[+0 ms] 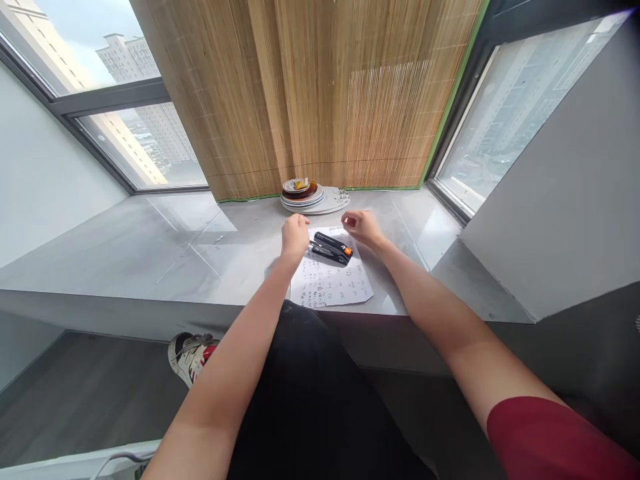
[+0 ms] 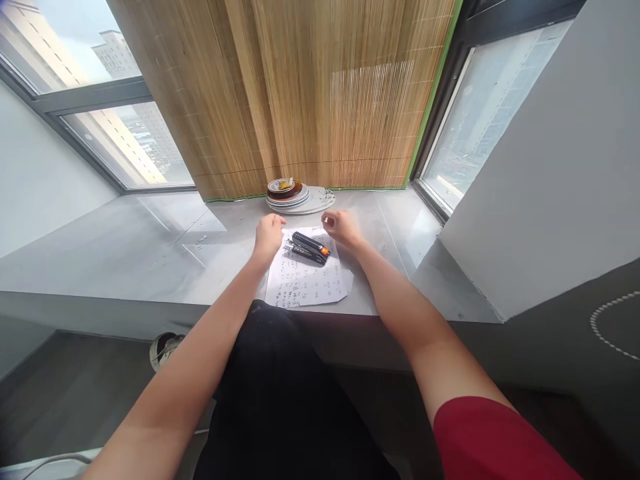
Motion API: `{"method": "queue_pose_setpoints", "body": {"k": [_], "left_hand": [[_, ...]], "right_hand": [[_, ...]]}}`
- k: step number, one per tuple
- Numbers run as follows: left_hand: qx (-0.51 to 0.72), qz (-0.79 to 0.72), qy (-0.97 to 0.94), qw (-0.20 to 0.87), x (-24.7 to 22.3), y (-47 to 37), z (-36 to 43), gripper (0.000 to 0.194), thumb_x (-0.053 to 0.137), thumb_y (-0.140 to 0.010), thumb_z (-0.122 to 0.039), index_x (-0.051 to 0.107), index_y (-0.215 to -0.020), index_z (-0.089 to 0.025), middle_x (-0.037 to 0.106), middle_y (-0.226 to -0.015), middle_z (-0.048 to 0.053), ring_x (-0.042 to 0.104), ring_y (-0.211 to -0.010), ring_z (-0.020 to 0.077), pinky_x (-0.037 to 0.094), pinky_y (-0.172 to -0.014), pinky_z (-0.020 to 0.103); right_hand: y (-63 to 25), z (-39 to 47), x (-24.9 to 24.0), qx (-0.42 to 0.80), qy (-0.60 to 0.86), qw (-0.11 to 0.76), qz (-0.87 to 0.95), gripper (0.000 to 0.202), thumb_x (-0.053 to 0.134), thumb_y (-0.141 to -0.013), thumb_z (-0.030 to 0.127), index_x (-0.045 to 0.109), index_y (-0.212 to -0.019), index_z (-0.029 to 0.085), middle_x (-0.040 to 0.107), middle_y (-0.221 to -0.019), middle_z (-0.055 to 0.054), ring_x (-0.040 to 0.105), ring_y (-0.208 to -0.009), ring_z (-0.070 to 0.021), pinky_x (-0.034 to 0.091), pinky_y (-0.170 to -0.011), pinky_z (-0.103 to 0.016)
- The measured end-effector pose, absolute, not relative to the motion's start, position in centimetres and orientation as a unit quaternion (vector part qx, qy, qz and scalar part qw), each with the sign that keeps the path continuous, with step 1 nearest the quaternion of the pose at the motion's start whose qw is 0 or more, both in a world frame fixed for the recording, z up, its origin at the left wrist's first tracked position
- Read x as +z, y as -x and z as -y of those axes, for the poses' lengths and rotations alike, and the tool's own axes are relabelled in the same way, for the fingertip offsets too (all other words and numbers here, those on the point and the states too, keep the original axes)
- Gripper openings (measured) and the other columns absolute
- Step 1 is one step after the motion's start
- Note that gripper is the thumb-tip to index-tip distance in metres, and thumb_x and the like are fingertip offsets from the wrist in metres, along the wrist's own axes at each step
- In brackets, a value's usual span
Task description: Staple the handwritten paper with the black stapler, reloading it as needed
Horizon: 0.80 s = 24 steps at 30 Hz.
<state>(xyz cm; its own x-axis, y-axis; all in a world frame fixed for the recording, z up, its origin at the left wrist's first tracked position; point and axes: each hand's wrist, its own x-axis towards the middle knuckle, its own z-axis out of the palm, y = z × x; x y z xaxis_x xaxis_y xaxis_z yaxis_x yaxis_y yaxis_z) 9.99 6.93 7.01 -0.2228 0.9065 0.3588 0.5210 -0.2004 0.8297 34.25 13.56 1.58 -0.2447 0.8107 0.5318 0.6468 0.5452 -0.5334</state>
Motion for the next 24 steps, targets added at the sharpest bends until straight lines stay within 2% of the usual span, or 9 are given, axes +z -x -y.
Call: {"method": "queue_pose_setpoints", "body": {"k": [3,6,8,10,13,16,20,24], "left_hand": [[0.501,-0.594,-0.623,0.093,4.6,-9.7,-3.4,0.033,0.042,-0.115,-0.017,0.067,-0.095,-0.022,0.073,-0.102,0.011,0.069,-0.1,0.0277,0.054,-0.097,0.039],[0.482,-0.593,-0.642,0.056,3.0,-8.4,-1.7,0.033,0.04,-0.115,-0.016,0.071,-0.104,-0.021,0.07,-0.114,0.015,0.068,-0.107,0.0295,0.054,-0.101,0.041],[0.473,-0.601,-0.641,0.055,2.5,-7.8,-1.7,0.035,0.04,-0.115,-0.016,0.075,-0.111,-0.019,0.067,-0.118,0.016,0.068,-0.108,0.0297,0.055,-0.103,0.042],[0.483,-0.602,-0.634,0.049,2.3,-7.4,-2.0,0.038,0.039,-0.116,-0.016,0.077,-0.121,-0.017,0.065,-0.12,0.016,0.069,-0.109,0.029,0.055,-0.104,0.042],[0.477,-0.586,-0.652,0.064,1.9,-7.3,-2.6,0.038,0.046,-0.114,-0.016,0.079,-0.133,-0.017,0.067,-0.115,0.013,0.07,-0.104,0.0266,0.057,-0.101,0.039],[0.441,-0.553,-0.7,0.093,1.5,-7.2,-2.8,0.036,0.064,-0.107,-0.016,0.08,-0.139,-0.021,0.073,-0.11,0.009,0.071,-0.103,0.0258,0.057,-0.099,0.038],[0.442,-0.572,-0.685,0.091,1.4,-7.0,-2.8,0.028,0.076,-0.099,-0.014,0.084,-0.124,-0.023,0.081,-0.112,0.007,0.073,-0.11,0.027,0.053,-0.11,0.042],[0.446,-0.59,-0.655,0.155,1.1,-6.6,-2.9,0.015,0.079,-0.096,-0.022,0.086,-0.109,-0.023,0.083,-0.114,0.008,0.074,-0.111,0.0283,0.056,-0.103,0.041]], "right_hand": [[-34.0,-12.1,2.5,0.134,0.394,0.417,0.808,0.016,0.062,-0.092,0.029,0.075,-0.087,0.022,0.066,-0.072,-0.002,0.055,-0.068,-0.0173,0.045,-0.073,-0.032],[-33.5,-11.0,3.4,0.2,0.331,0.404,0.829,0.035,0.061,-0.101,0.053,0.074,-0.092,0.022,0.07,-0.081,-0.004,0.056,-0.072,-0.0177,0.045,-0.071,-0.032],[-33.1,-10.6,3.8,0.237,0.309,0.372,0.843,0.046,0.061,-0.1,0.066,0.073,-0.099,0.021,0.072,-0.088,-0.005,0.057,-0.075,-0.0181,0.045,-0.07,-0.031],[-32.5,-10.4,3.8,0.255,0.304,0.325,0.859,0.054,0.07,-0.093,0.072,0.072,-0.109,0.021,0.074,-0.096,-0.006,0.06,-0.078,-0.0189,0.045,-0.069,-0.03],[-31.8,-10.4,3.4,0.235,0.311,0.273,0.88,0.057,0.083,-0.085,0.064,0.072,-0.12,0.02,0.078,-0.104,-0.007,0.064,-0.082,-0.0206,0.045,-0.071,-0.03],[-31.6,-10.5,3.2,0.197,0.3,0.276,0.892,0.044,0.082,-0.088,0.049,0.077,-0.121,0.021,0.081,-0.101,-0.006,0.068,-0.083,-0.0213,0.047,-0.076,-0.031],[-31.8,-10.3,3.1,0.208,0.262,0.294,0.896,0.04,0.086,-0.085,0.041,0.082,-0.122,0.025,0.085,-0.106,-0.004,0.075,-0.091,-0.023,0.053,-0.082,-0.032],[-31.9,-10.2,3.1,0.221,0.239,0.302,0.896,0.044,0.083,-0.087,0.04,0.083,-0.128,0.024,0.087,-0.116,-0.006,0.079,-0.1,-0.0259,0.058,-0.089,-0.035]]}}
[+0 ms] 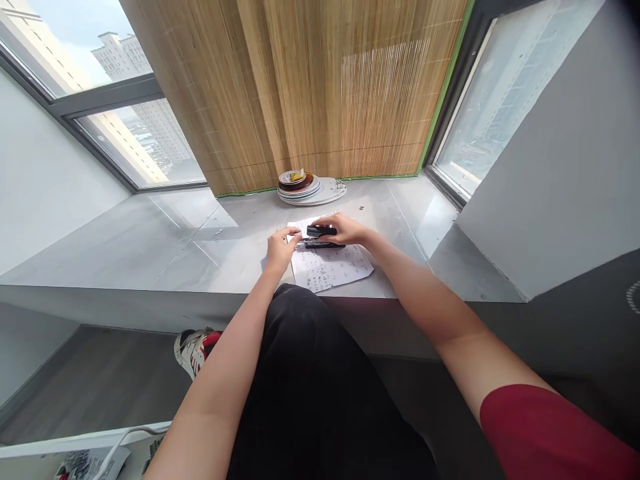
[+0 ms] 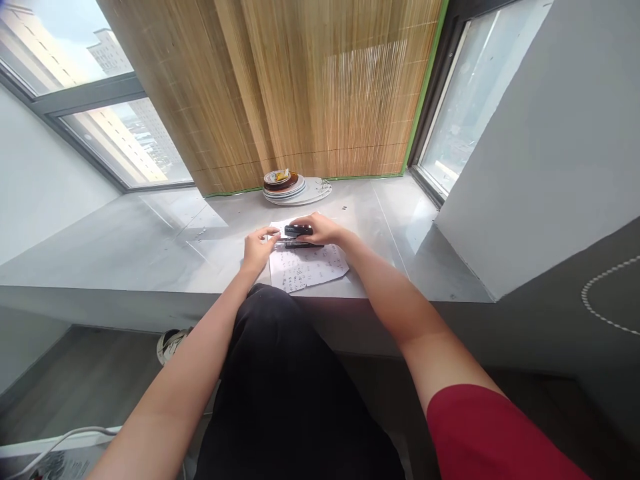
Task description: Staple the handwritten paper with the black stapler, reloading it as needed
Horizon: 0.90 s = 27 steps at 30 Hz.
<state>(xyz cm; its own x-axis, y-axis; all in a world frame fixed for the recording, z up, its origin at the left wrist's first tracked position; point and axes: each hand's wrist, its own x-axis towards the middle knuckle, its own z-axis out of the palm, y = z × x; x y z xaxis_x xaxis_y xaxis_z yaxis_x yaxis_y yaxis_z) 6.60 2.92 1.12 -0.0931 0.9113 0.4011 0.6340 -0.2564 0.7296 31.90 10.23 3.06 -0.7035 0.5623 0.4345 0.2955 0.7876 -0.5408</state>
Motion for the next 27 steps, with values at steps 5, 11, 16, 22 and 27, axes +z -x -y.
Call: {"method": "queue_pose_setpoints", "body": {"k": [5,11,16,22,27], "left_hand": [[0.432,-0.56,-0.658,0.261,0.5,-6.2,-3.3,0.016,0.079,-0.09,-0.024,0.086,-0.103,-0.019,0.084,-0.106,0.009,0.073,-0.092,0.0255,0.058,-0.084,0.036],[0.433,-0.546,-0.674,0.245,0.5,-6.3,-3.8,0.018,0.079,-0.088,-0.027,0.087,-0.102,-0.02,0.084,-0.107,0.008,0.067,-0.086,0.0223,0.058,-0.082,0.034],[0.424,-0.551,-0.676,0.245,0.4,-6.3,-3.9,0.021,0.084,-0.085,-0.027,0.09,-0.104,-0.019,0.085,-0.104,0.009,0.066,-0.082,0.0226,0.059,-0.081,0.036],[0.443,-0.557,-0.661,0.237,0.4,-5.9,-3.3,0.025,0.085,-0.088,-0.029,0.091,-0.111,-0.02,0.086,-0.114,0.012,0.074,-0.094,0.0275,0.064,-0.09,0.042],[0.495,-0.553,-0.61,0.277,0.3,-5.9,-3.1,0.039,0.09,-0.085,-0.027,0.087,-0.122,-0.014,0.086,-0.111,0.016,0.081,-0.108,0.034,0.067,-0.099,0.048]], "right_hand": [[-32.0,-10.8,2.6,0.222,0.226,0.311,0.896,0.048,0.08,-0.087,0.037,0.083,-0.132,0.021,0.086,-0.123,-0.009,0.081,-0.106,-0.0284,0.06,-0.095,-0.038],[-31.9,-11.3,2.1,0.22,0.221,0.318,0.895,0.047,0.083,-0.086,0.036,0.083,-0.132,0.025,0.086,-0.123,-0.006,0.08,-0.108,-0.0278,0.061,-0.1,-0.039],[-31.9,-11.4,2.3,0.217,0.217,0.307,0.901,0.046,0.082,-0.088,0.036,0.083,-0.132,0.024,0.086,-0.122,-0.006,0.08,-0.106,-0.0276,0.061,-0.099,-0.039],[-32.0,-11.3,2.1,0.261,0.222,0.312,0.886,0.049,0.081,-0.089,0.039,0.082,-0.136,0.023,0.084,-0.131,-0.009,0.079,-0.117,-0.0291,0.062,-0.106,-0.044],[-32.4,-11.6,1.7,0.294,0.24,0.346,0.858,0.048,0.082,-0.089,0.041,0.083,-0.133,0.021,0.083,-0.136,-0.012,0.077,-0.126,-0.032,0.06,-0.114,-0.05]]}}
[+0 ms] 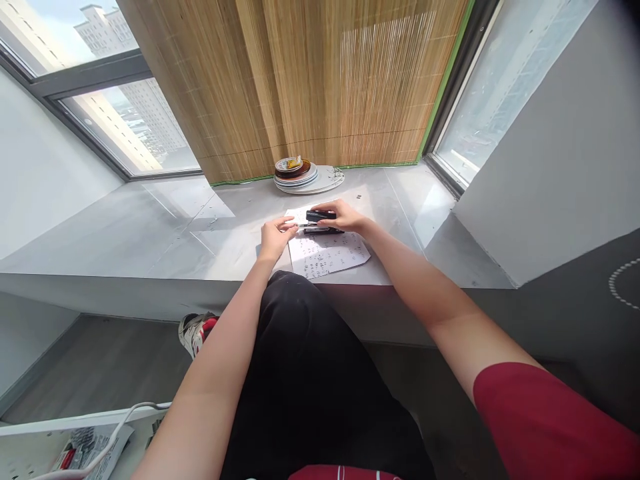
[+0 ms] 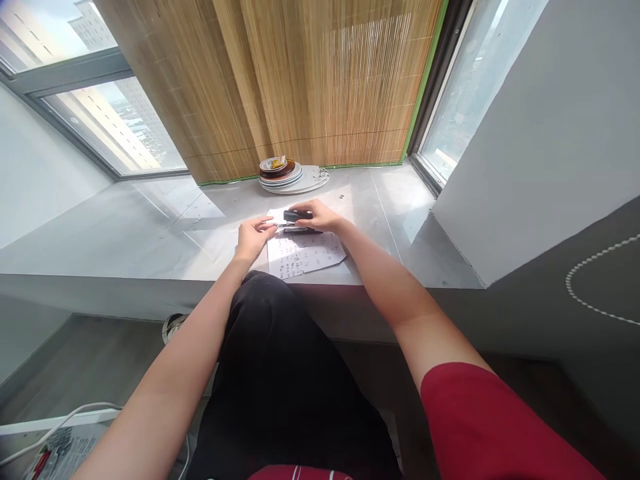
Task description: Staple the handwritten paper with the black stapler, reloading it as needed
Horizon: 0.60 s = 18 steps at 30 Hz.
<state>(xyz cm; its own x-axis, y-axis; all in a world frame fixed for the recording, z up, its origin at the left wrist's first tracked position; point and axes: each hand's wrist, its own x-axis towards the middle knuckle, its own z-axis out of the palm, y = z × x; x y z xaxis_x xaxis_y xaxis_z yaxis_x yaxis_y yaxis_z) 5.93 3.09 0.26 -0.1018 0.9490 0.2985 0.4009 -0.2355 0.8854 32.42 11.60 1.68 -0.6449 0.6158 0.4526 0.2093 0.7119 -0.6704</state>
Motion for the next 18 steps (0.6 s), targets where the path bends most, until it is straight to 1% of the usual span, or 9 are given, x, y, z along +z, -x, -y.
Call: {"method": "queue_pose_setpoints", "body": {"k": [2,5,7,9,11,13,16,18], "left_hand": [[0.505,-0.52,-0.617,0.309,0.2,-6.1,-3.0,0.055,0.09,-0.086,-0.027,0.081,-0.138,-0.014,0.085,-0.12,0.018,0.08,-0.12,0.0372,0.067,-0.102,0.049],[0.492,-0.473,-0.658,0.319,0.5,-6.4,-2.7,0.073,0.087,-0.089,-0.025,0.066,-0.159,-0.017,0.079,-0.14,0.019,0.07,-0.141,0.0384,0.063,-0.11,0.049],[0.479,-0.465,-0.683,0.297,0.9,-6.7,-2.4,0.084,0.083,-0.089,-0.019,0.055,-0.168,-0.019,0.073,-0.149,0.019,0.067,-0.146,0.0363,0.058,-0.117,0.048],[0.463,-0.472,-0.699,0.272,1.3,-6.9,-2.0,0.089,0.079,-0.089,-0.013,0.048,-0.172,-0.022,0.069,-0.154,0.019,0.068,-0.144,0.0339,0.054,-0.121,0.047],[0.44,-0.476,-0.716,0.258,1.6,-7.2,-1.7,0.084,0.075,-0.092,-0.012,0.048,-0.171,-0.024,0.067,-0.157,0.018,0.069,-0.143,0.0327,0.054,-0.121,0.047],[0.422,-0.473,-0.735,0.243,1.7,-7.5,-1.5,0.073,0.071,-0.096,-0.014,0.052,-0.166,-0.024,0.066,-0.158,0.017,0.066,-0.147,0.032,0.053,-0.122,0.047],[0.384,-0.486,-0.763,0.183,1.5,-7.8,-1.7,0.057,0.063,-0.101,-0.015,0.062,-0.157,-0.022,0.064,-0.161,0.015,0.057,-0.154,0.0311,0.044,-0.131,0.048],[0.308,-0.509,-0.789,0.151,1.4,-7.8,-2.0,0.051,0.057,-0.101,-0.013,0.07,-0.149,-0.024,0.061,-0.166,0.011,0.05,-0.159,0.0322,0.036,-0.136,0.051]], "right_hand": [[-32.3,-11.6,1.8,0.301,0.246,0.37,0.844,0.05,0.081,-0.089,0.044,0.083,-0.133,0.02,0.083,-0.135,-0.012,0.077,-0.126,-0.0328,0.06,-0.115,-0.051],[-31.3,-11.0,2.3,0.28,0.251,0.406,0.833,0.05,0.077,-0.093,0.047,0.082,-0.135,0.02,0.083,-0.133,-0.01,0.078,-0.125,-0.0324,0.06,-0.113,-0.047],[-30.5,-10.5,2.7,0.251,0.26,0.422,0.831,0.048,0.075,-0.095,0.048,0.082,-0.134,0.021,0.084,-0.132,-0.009,0.077,-0.126,-0.0316,0.061,-0.112,-0.044],[-29.8,-10.2,2.9,0.226,0.269,0.427,0.833,0.045,0.074,-0.095,0.047,0.083,-0.132,0.022,0.084,-0.129,-0.008,0.077,-0.125,-0.0309,0.061,-0.11,-0.041],[-29.5,-10.1,3.1,0.216,0.271,0.421,0.838,0.043,0.075,-0.094,0.046,0.083,-0.129,0.023,0.085,-0.124,-0.008,0.078,-0.121,-0.0309,0.061,-0.107,-0.041],[-30.0,-10.6,3.2,0.212,0.274,0.419,0.839,0.042,0.076,-0.093,0.046,0.084,-0.128,0.022,0.085,-0.121,-0.008,0.078,-0.118,-0.0319,0.061,-0.106,-0.041],[-32.0,-11.8,3.3,0.196,0.315,0.428,0.824,0.041,0.078,-0.092,0.044,0.085,-0.124,0.02,0.085,-0.119,-0.009,0.077,-0.115,-0.0337,0.06,-0.105,-0.044],[-34.0,-12.7,3.3,0.165,0.381,0.432,0.8,0.038,0.077,-0.092,0.039,0.084,-0.124,0.02,0.084,-0.116,-0.01,0.076,-0.112,-0.0342,0.059,-0.103,-0.047]]}}
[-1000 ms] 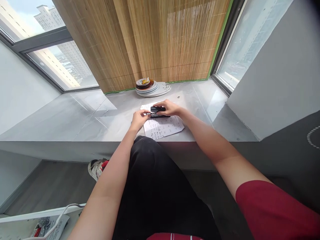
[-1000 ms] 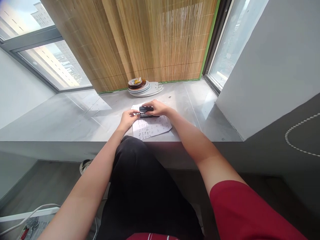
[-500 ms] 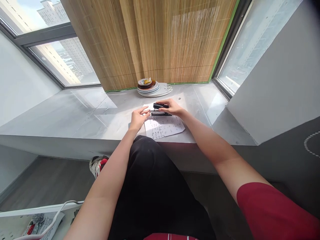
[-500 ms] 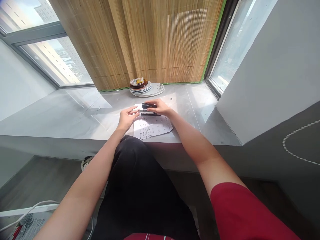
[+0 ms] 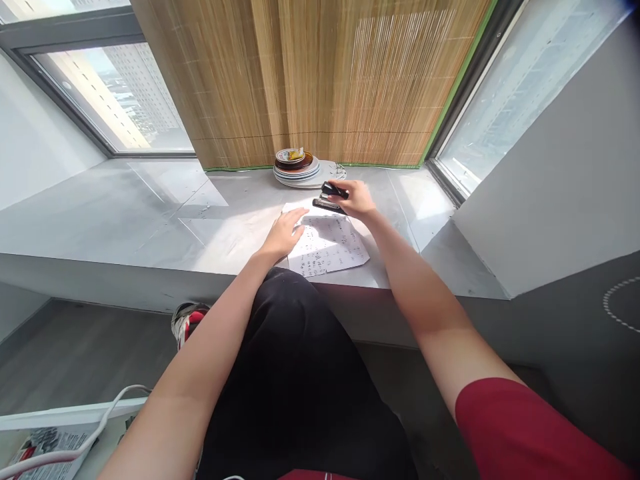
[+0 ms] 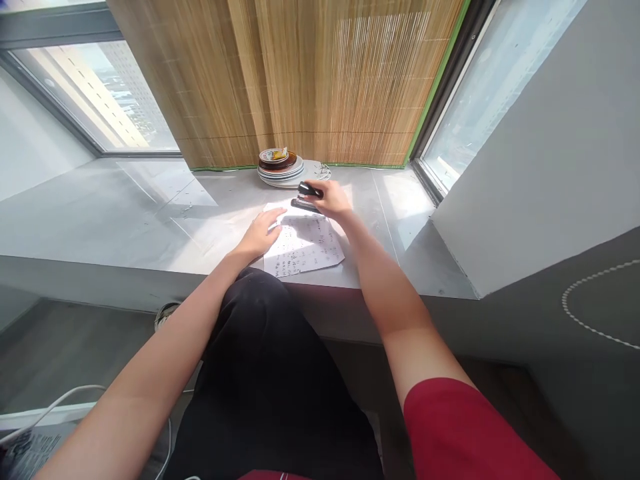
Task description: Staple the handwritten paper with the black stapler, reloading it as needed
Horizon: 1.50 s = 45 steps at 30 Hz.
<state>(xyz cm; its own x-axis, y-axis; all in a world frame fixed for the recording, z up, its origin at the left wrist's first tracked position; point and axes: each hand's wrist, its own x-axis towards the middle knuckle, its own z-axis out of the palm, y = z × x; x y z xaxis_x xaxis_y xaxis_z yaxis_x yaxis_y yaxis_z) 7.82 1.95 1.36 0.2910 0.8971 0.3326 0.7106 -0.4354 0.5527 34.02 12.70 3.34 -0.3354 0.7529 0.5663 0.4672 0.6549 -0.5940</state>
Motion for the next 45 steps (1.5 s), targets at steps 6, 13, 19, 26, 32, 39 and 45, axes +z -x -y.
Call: {"method": "queue_pose_setpoints", "body": {"k": [6,13,19,26,32,39,45], "left_hand": [[0.127,-0.573,-0.806,0.082,2.5,-8.2,-2.3,0.035,0.054,-0.099,-0.013,0.078,-0.12,-0.026,0.072,-0.145,0.012,0.061,-0.14,0.0357,0.041,-0.127,0.056],[0.15,-0.55,-0.815,0.103,5.3,-11.6,-9.0,0.028,0.067,-0.102,-0.028,0.077,-0.128,-0.022,0.074,-0.139,0.015,0.068,-0.13,0.038,0.05,-0.116,0.049],[0.146,-0.529,-0.826,0.129,4.3,-14.2,-15.8,0.03,0.065,-0.102,-0.02,0.079,-0.129,-0.022,0.073,-0.147,0.015,0.062,-0.144,0.0373,0.046,-0.121,0.05],[0.32,-0.487,-0.797,0.159,0.4,-14.7,-16.8,0.016,0.071,-0.09,-0.009,0.074,-0.099,-0.021,0.08,-0.109,0.01,0.071,-0.113,0.0326,0.052,-0.108,0.049],[0.472,-0.356,-0.765,0.255,2.1,-14.0,-15.6,0.006,0.074,-0.092,-0.016,0.07,-0.092,-0.02,0.078,-0.093,0.005,0.072,-0.093,0.0237,0.057,-0.095,0.04],[0.481,-0.347,-0.762,0.261,3.2,-14.5,-14.6,0.009,0.079,-0.091,-0.024,0.071,-0.089,-0.02,0.079,-0.089,0.004,0.074,-0.091,0.0243,0.058,-0.095,0.041],[0.477,-0.351,-0.764,0.256,3.1,-14.5,-14.6,0.01,0.079,-0.088,-0.028,0.072,-0.088,-0.02,0.08,-0.09,0.005,0.074,-0.091,0.0252,0.058,-0.092,0.04]], "right_hand": [[-39.1,-14.2,2.9,0.063,0.583,0.323,0.743,0.033,0.067,-0.096,0.028,0.084,-0.124,0.023,0.081,-0.117,-0.014,0.067,-0.116,-0.0377,0.052,-0.104,-0.054],[-38.7,-14.8,1.5,0.068,0.589,0.315,0.742,0.039,0.06,-0.099,0.024,0.079,-0.133,0.024,0.078,-0.127,-0.016,0.065,-0.122,-0.0381,0.052,-0.105,-0.056],[-37.1,-14.4,1.8,0.007,0.555,0.355,0.752,0.047,0.057,-0.093,0.017,0.075,-0.136,0.027,0.075,-0.13,-0.014,0.062,-0.124,-0.0365,0.05,-0.109,-0.061],[-35.6,-13.9,2.6,-0.103,0.485,0.439,0.749,0.038,0.055,-0.096,0.017,0.078,-0.124,0.03,0.069,-0.106,-0.01,0.064,-0.114,-0.0356,0.055,-0.104,-0.067],[-34.3,-13.1,2.6,0.026,0.419,0.458,0.784,0.023,0.069,-0.097,0.025,0.079,-0.116,0.029,0.079,-0.11,-0.005,0.07,-0.104,-0.0271,0.063,-0.1,-0.053],[-33.8,-12.5,2.4,0.183,0.385,0.521,0.739,0.017,0.076,-0.093,0.036,0.083,-0.107,0.028,0.081,-0.103,-0.003,0.076,-0.093,-0.0215,0.067,-0.093,-0.044],[-33.8,-12.9,2.3,0.282,0.361,0.532,0.712,0.022,0.081,-0.087,0.041,0.081,-0.105,0.028,0.074,-0.095,-0.002,0.07,-0.092,-0.0212,0.062,-0.086,-0.042]]}}
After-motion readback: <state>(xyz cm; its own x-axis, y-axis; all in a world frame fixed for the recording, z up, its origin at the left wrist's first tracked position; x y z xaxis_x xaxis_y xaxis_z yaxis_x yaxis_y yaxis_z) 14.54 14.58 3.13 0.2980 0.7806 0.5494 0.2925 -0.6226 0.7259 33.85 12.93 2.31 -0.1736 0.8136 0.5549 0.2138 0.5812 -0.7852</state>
